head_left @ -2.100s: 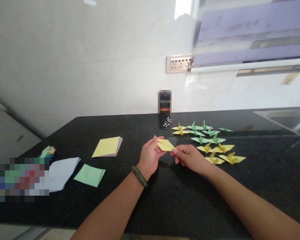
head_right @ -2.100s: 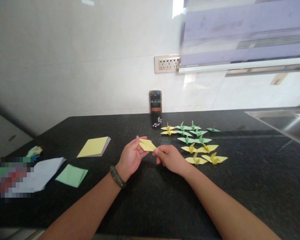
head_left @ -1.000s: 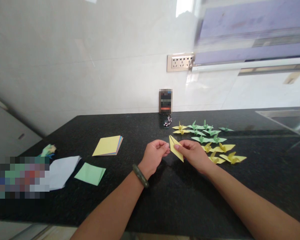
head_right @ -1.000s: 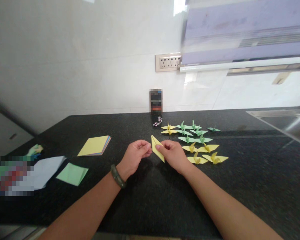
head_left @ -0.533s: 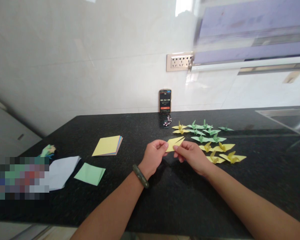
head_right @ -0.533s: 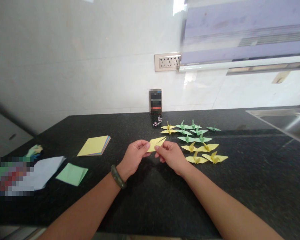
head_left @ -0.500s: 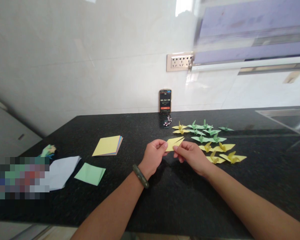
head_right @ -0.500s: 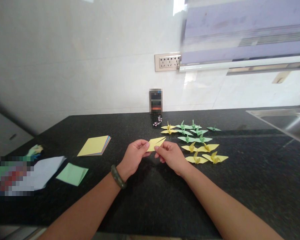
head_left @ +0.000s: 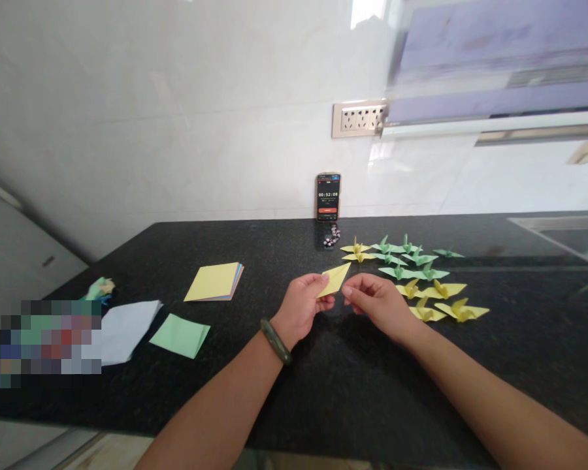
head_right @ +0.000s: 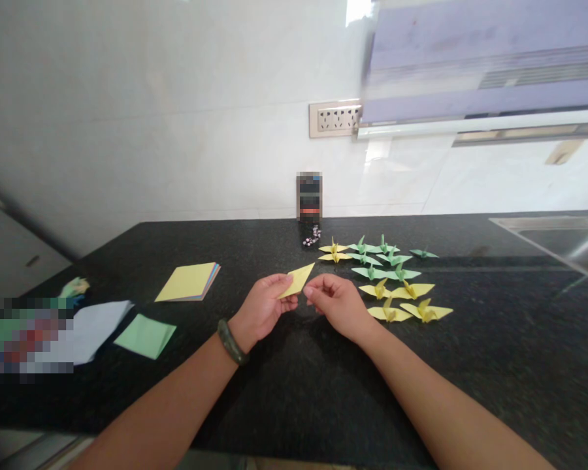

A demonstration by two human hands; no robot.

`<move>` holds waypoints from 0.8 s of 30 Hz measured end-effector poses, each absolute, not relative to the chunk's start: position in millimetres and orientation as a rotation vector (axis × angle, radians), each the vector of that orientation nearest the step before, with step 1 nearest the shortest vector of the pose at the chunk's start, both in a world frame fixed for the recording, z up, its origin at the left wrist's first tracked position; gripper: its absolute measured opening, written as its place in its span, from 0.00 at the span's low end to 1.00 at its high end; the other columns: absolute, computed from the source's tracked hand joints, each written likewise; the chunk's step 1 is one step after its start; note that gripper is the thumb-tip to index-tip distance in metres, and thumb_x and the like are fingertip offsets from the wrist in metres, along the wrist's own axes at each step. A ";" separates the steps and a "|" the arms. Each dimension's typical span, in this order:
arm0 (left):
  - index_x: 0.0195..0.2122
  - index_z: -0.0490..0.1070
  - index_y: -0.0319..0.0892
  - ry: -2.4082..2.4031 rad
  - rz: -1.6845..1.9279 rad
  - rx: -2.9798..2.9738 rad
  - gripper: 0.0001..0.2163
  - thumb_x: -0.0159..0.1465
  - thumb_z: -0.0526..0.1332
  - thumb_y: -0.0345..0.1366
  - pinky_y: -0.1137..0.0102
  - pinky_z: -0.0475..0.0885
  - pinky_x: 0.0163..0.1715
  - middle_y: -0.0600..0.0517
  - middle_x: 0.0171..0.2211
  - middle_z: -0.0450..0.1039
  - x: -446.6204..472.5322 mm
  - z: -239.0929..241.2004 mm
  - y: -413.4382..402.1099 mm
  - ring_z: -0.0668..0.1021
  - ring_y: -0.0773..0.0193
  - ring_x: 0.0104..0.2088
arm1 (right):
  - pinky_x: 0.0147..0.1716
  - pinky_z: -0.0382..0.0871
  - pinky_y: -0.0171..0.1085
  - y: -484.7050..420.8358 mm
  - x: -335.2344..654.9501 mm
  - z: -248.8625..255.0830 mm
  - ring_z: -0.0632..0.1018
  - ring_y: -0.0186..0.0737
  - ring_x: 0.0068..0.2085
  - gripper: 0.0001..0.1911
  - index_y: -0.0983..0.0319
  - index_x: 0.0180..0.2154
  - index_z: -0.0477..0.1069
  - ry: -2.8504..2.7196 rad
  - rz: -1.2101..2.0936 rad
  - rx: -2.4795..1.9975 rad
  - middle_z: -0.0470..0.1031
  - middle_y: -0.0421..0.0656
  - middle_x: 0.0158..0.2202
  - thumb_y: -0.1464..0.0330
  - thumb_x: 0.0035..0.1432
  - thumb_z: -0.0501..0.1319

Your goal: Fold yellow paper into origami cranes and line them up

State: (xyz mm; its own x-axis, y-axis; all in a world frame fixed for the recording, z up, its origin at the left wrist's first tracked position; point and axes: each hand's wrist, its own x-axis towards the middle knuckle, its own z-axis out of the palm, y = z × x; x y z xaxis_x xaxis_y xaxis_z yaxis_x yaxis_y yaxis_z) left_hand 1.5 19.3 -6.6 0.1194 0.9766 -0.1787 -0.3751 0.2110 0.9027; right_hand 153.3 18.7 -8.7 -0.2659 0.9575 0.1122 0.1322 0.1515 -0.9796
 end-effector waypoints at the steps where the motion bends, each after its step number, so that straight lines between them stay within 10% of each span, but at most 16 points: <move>1: 0.28 0.68 0.34 0.941 1.163 0.813 0.07 0.54 0.61 0.34 0.77 0.67 0.22 0.52 0.22 0.69 1.6 -6.8 19.2 0.70 0.74 0.19 | 0.20 0.60 0.30 18.5 152.9 -8.9 0.66 0.27 0.20 0.12 0.64 0.28 0.67 -1.576 1.231 -1.077 0.68 0.37 0.21 0.61 0.49 0.61; 24: 0.27 0.68 0.35 0.931 1.141 0.840 0.06 0.52 0.63 0.33 0.76 0.69 0.24 0.52 0.23 0.71 3.1 -6.9 17.3 0.72 0.74 0.19 | 0.21 0.61 0.31 17.4 150.9 -7.4 0.66 0.29 0.20 0.12 0.64 0.29 0.69 -1.586 1.178 -1.095 0.69 0.38 0.21 0.61 0.48 0.60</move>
State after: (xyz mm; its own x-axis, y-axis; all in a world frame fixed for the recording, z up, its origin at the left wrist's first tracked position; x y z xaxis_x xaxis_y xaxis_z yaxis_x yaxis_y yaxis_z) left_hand 3.1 17.3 -6.9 0.1521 0.9736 -0.1705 -0.3620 0.2154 0.9069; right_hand 150.9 17.4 -7.4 -0.2513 0.9593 0.1291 0.1536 0.1712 -0.9732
